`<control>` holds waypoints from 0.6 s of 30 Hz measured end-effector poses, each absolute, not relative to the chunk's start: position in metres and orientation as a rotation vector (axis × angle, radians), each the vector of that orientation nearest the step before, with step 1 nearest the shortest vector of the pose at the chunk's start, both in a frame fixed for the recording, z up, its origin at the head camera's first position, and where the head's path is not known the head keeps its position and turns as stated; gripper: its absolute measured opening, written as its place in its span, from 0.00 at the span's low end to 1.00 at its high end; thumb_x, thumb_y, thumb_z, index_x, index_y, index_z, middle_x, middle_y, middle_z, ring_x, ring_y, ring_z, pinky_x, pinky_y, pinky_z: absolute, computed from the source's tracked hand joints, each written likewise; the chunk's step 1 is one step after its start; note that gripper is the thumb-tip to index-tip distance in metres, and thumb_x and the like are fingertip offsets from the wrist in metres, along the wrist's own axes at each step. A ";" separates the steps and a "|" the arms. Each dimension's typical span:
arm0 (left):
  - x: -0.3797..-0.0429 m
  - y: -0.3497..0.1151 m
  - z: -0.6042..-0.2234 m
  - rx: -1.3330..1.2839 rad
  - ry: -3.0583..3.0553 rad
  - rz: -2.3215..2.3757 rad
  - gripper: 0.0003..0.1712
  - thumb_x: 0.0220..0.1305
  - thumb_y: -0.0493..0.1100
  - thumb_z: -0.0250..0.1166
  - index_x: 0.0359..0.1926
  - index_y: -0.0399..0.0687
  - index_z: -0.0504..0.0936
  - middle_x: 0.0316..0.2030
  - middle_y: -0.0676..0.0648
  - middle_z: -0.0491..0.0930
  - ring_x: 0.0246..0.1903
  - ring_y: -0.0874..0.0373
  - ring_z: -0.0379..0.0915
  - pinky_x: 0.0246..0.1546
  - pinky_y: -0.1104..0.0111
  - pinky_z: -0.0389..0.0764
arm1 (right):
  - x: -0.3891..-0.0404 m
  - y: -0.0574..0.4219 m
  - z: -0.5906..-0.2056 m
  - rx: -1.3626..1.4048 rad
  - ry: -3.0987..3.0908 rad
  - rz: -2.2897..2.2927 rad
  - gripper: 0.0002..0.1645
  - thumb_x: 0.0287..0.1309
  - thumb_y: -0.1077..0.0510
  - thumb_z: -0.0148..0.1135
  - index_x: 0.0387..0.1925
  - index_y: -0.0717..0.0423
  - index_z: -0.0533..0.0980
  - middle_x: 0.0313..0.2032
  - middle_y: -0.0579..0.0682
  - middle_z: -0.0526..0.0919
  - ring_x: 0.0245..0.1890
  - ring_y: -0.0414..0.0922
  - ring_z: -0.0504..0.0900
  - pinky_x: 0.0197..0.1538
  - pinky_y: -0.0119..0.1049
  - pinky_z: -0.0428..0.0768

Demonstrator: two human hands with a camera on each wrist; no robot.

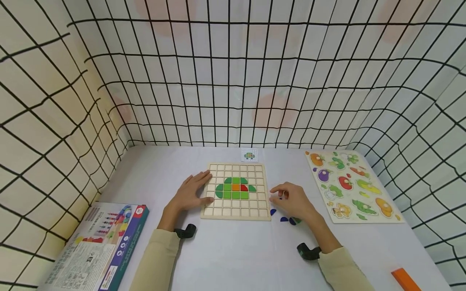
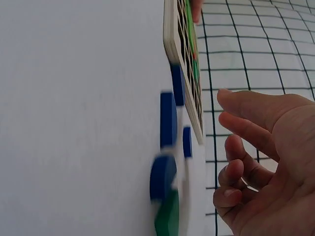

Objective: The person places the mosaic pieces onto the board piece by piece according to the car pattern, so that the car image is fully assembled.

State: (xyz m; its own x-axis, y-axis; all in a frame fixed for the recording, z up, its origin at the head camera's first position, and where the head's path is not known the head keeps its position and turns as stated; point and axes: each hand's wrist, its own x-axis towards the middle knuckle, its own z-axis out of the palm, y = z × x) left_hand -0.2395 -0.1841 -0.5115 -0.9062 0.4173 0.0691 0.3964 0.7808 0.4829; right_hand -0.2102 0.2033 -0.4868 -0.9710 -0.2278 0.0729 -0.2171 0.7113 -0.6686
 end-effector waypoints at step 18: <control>-0.241 -0.185 -0.515 0.664 2.940 0.769 0.52 0.60 0.64 0.65 0.80 0.47 0.60 0.81 0.46 0.56 0.80 0.44 0.51 0.80 0.44 0.48 | -0.178 0.267 -0.485 -0.299 2.952 -1.021 0.10 0.60 0.52 0.75 0.43 0.46 0.88 0.31 0.44 0.78 0.33 0.43 0.71 0.33 0.31 0.69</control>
State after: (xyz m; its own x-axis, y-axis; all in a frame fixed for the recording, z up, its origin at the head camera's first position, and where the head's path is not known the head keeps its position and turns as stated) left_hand -0.2412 -0.1846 -0.5150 -0.9085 0.4111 0.0758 0.3955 0.7867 0.4740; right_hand -0.1783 0.2673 -0.4848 -0.9819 -0.1803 0.0582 -0.1778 0.7702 -0.6125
